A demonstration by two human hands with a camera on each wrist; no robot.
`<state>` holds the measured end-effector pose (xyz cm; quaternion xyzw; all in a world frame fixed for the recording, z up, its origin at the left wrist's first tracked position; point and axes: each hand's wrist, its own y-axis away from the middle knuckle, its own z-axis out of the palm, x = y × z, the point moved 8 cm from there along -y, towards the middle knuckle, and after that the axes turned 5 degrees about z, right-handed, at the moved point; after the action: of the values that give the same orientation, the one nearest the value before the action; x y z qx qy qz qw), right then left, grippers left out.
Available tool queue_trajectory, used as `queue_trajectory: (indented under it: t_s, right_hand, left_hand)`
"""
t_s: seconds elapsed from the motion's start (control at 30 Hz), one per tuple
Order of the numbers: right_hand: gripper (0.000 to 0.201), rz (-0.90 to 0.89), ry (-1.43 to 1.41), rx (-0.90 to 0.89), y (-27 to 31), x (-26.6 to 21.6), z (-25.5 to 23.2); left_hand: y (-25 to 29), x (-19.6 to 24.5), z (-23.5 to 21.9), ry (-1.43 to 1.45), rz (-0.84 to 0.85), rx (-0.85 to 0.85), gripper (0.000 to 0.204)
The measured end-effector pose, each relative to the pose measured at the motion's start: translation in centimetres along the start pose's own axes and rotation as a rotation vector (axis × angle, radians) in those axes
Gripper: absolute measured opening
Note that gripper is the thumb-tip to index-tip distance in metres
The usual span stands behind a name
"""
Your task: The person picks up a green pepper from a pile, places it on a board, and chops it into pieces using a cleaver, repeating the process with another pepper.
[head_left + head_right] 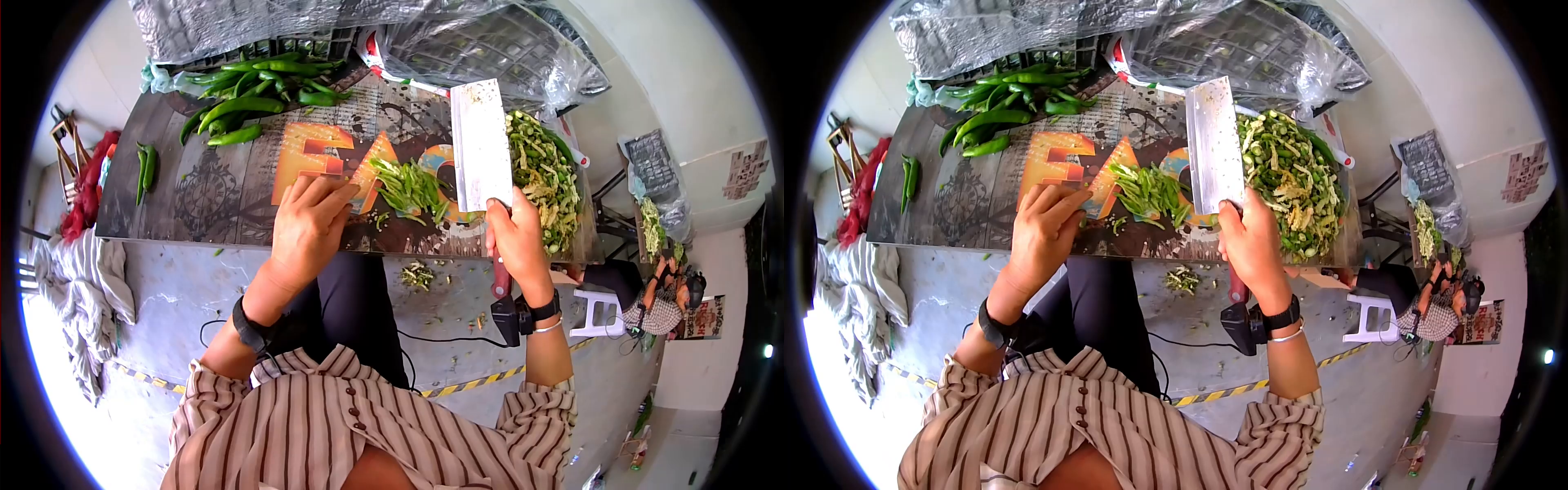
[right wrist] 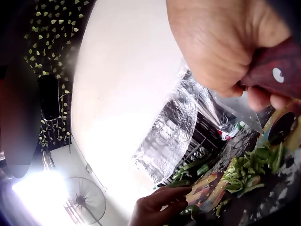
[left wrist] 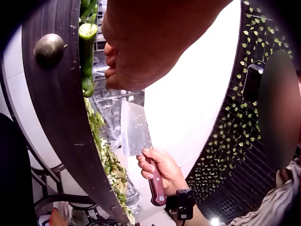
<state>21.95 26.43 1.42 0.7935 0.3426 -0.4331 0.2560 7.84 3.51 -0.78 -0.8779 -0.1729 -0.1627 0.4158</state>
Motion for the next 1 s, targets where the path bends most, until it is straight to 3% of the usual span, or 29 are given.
queue_trajectory:
  t_s: [0.3,1.0]
  right_hand:
    - [0.014,0.049,-0.073,-0.042,0.9,2.3,0.4]
    - [0.013,0.071,-0.178,-0.032,2.1,3.7,0.1]
  left_hand:
    - [0.3,0.2,0.7,-0.022,-0.009,-0.087,0.033]
    - [1.4,-0.1,-1.9,-0.076,-0.029,-0.069,0.038]
